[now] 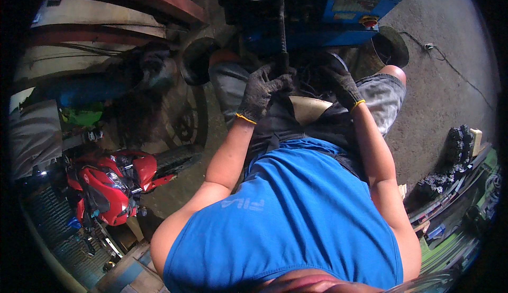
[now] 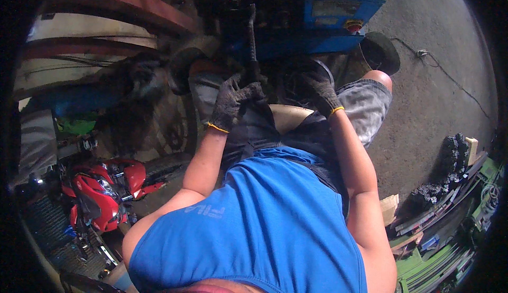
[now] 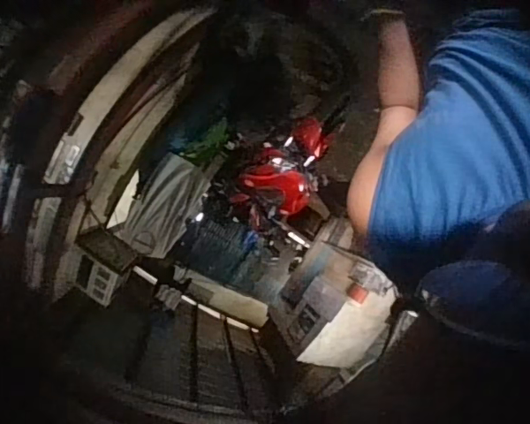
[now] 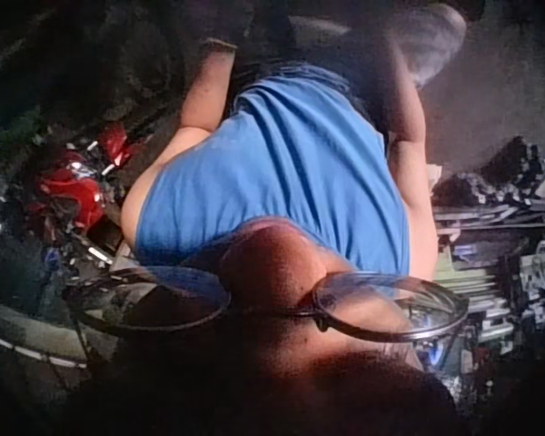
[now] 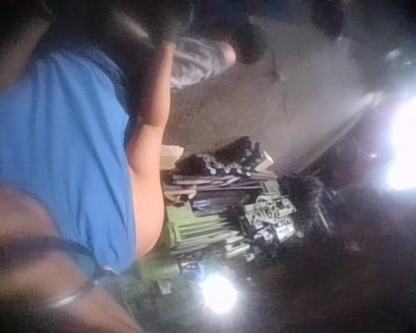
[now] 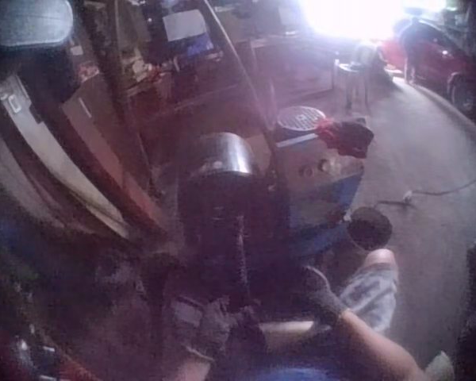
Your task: The person sits in a workshop and repeatedly feeds small metal rods into a bench grinder, then removes them and places them into a bucket. The person handles each rod one at a time, rotating and repositioning it during grinding.
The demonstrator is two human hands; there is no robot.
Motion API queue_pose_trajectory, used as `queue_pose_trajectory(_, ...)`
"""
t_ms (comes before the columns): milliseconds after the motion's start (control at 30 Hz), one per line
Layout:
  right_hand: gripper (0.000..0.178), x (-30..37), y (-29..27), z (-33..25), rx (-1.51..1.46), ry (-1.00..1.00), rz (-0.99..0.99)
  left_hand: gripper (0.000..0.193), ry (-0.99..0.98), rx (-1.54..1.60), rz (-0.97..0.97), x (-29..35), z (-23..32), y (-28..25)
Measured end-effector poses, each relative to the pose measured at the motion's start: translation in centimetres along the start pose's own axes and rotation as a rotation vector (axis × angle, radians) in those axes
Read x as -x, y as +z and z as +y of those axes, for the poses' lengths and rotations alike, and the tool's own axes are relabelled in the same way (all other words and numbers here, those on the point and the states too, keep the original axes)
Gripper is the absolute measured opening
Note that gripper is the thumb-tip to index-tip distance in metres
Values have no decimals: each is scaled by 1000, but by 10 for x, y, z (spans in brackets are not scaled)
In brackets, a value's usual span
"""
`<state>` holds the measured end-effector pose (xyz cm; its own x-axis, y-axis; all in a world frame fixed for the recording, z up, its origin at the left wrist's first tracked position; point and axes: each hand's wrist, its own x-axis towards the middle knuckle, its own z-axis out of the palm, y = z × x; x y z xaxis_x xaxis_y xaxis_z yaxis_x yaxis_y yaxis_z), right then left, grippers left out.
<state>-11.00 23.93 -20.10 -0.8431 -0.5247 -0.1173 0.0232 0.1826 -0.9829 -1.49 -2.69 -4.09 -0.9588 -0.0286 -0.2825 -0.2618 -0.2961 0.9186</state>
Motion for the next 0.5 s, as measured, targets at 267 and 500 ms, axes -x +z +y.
queue_pose_trajectory(267, 49, 2, 8, -56, -265, 173, 108, 30, -35, 140, 22, -6, 5, -4)
queue_pose_trajectory(500, 46, 1, 2, -10, -46, -2, 72, 38, 45, 10, 93, -41, 6, -25)
